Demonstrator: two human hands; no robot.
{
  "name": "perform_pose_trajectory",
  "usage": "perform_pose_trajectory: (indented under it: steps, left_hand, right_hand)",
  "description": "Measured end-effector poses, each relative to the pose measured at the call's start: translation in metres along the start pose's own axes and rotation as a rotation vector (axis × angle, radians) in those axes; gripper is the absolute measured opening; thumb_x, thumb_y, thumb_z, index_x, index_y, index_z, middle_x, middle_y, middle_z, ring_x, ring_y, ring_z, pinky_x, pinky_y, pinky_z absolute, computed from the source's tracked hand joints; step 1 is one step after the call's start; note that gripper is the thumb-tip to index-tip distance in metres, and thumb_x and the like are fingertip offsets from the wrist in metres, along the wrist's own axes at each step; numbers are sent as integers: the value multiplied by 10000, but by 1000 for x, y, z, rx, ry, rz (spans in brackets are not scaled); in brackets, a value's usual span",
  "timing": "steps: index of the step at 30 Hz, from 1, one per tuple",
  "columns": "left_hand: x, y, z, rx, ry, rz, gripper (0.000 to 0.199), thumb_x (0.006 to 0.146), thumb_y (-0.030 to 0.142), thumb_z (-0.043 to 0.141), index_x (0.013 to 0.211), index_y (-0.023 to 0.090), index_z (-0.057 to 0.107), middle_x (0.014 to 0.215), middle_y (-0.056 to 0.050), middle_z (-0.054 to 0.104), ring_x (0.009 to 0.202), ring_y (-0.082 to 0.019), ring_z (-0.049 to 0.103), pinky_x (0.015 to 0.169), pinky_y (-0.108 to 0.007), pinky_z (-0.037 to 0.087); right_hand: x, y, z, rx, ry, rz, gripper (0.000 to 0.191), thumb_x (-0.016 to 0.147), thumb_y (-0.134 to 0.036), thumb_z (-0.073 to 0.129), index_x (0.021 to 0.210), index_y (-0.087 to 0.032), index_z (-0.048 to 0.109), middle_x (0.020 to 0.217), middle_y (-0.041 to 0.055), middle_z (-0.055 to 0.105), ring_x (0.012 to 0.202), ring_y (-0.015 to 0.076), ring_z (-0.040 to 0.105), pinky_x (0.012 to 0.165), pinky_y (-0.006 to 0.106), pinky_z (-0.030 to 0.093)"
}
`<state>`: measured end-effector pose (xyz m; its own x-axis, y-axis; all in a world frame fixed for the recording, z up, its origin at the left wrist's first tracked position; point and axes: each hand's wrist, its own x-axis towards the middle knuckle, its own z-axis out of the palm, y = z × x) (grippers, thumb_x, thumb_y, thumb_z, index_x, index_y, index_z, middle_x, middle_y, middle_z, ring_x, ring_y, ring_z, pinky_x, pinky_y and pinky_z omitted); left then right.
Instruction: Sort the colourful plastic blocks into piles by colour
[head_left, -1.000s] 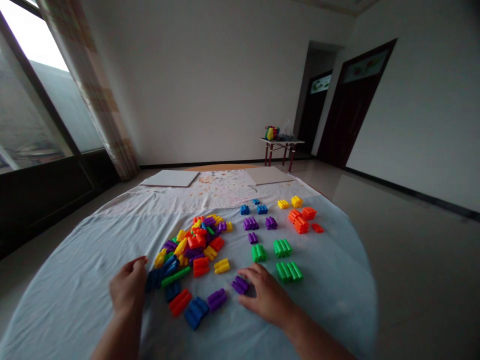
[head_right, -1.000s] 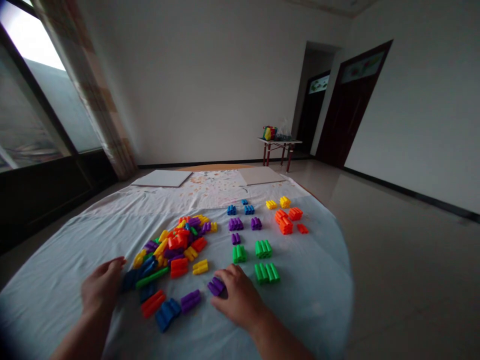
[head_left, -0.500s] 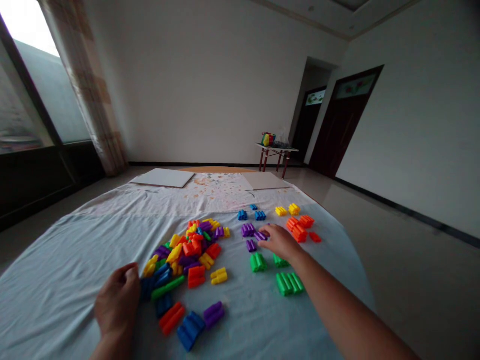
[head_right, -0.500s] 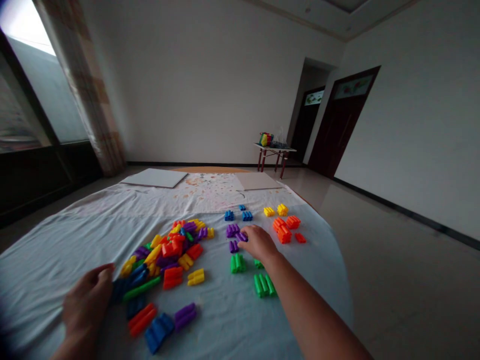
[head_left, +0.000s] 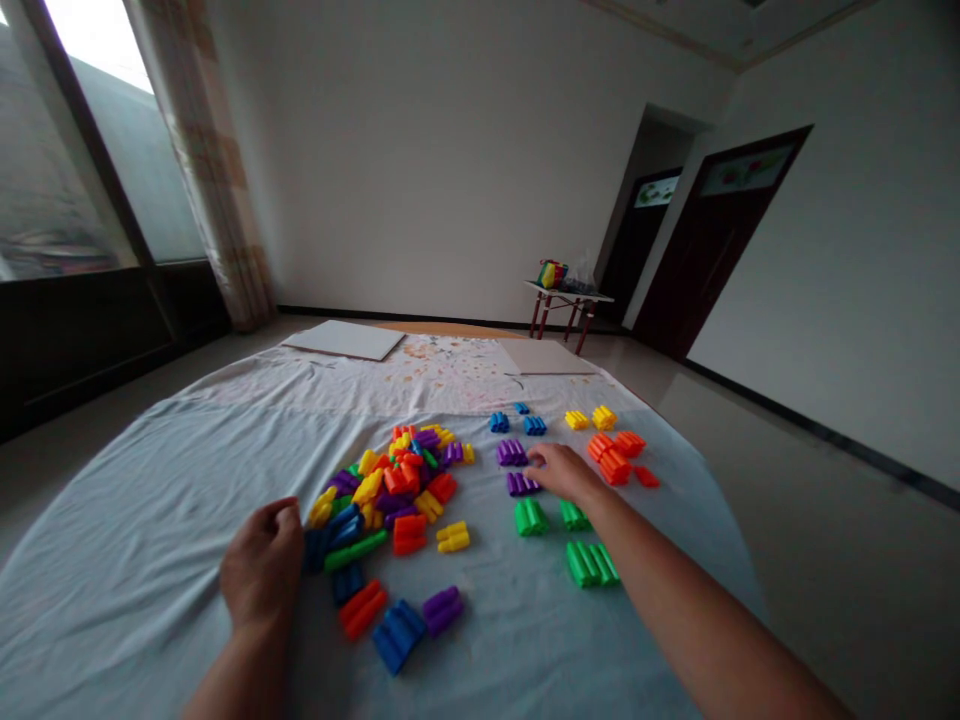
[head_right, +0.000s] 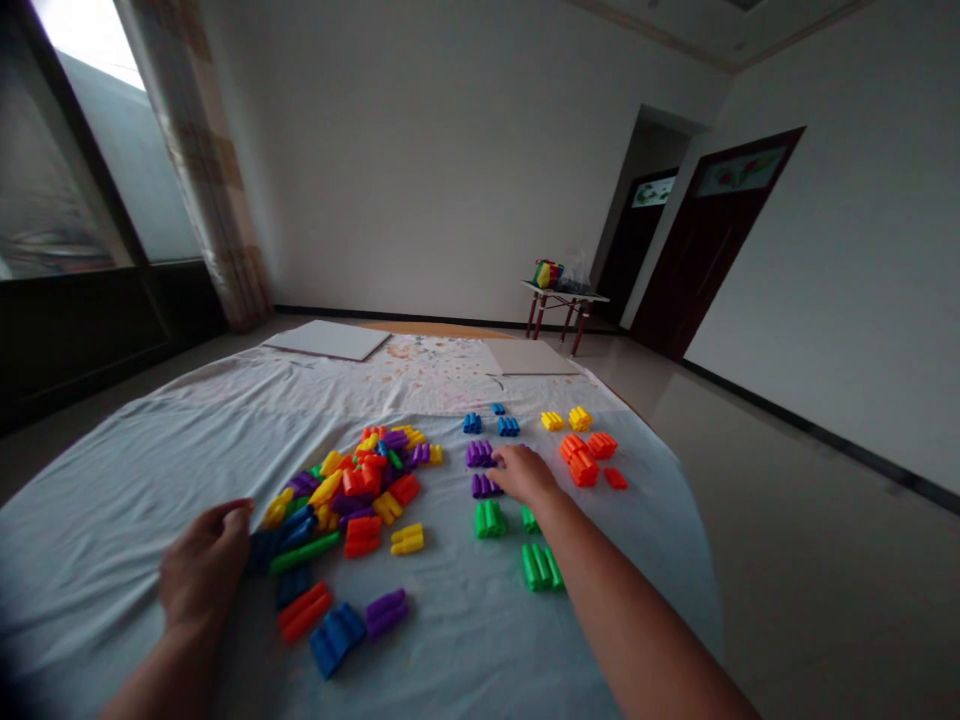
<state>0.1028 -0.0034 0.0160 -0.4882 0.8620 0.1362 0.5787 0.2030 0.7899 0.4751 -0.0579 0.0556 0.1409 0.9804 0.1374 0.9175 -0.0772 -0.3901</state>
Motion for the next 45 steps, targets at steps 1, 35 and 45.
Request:
perform_pose_trajectory:
  steps: [1,35,45]
  left_hand:
    - [-1,0,0,0,4,3,397,756,409,424,977,195,676,823,-72,644,754,-227,564,594,-299,353]
    - [1,-2,0,34,-29,-3,366,787,405,420,982,220,668,851,-61,647,799,-222,569,617,-296,361]
    - [4,-7,4,15,-26,18,349,786,398,427,965,221,668,808,-44,637,752,-204,564,595,-288,355]
  right_hand:
    - [-4,-10,-2,43,34,-36,241,784,-247,615,1006,-167,662,908,62,688,845,180,628,757,284,467]
    - [-75,-96,34,167,-180,-439,515,700,-279,676,1194,-170,583,1099,87,660,1010,223,594,926,334,436]
    - [2,-22,-9,-167,-112,-275,415,719,-247,629,1129,-177,632,1093,99,661,1050,256,567,926,374,404]
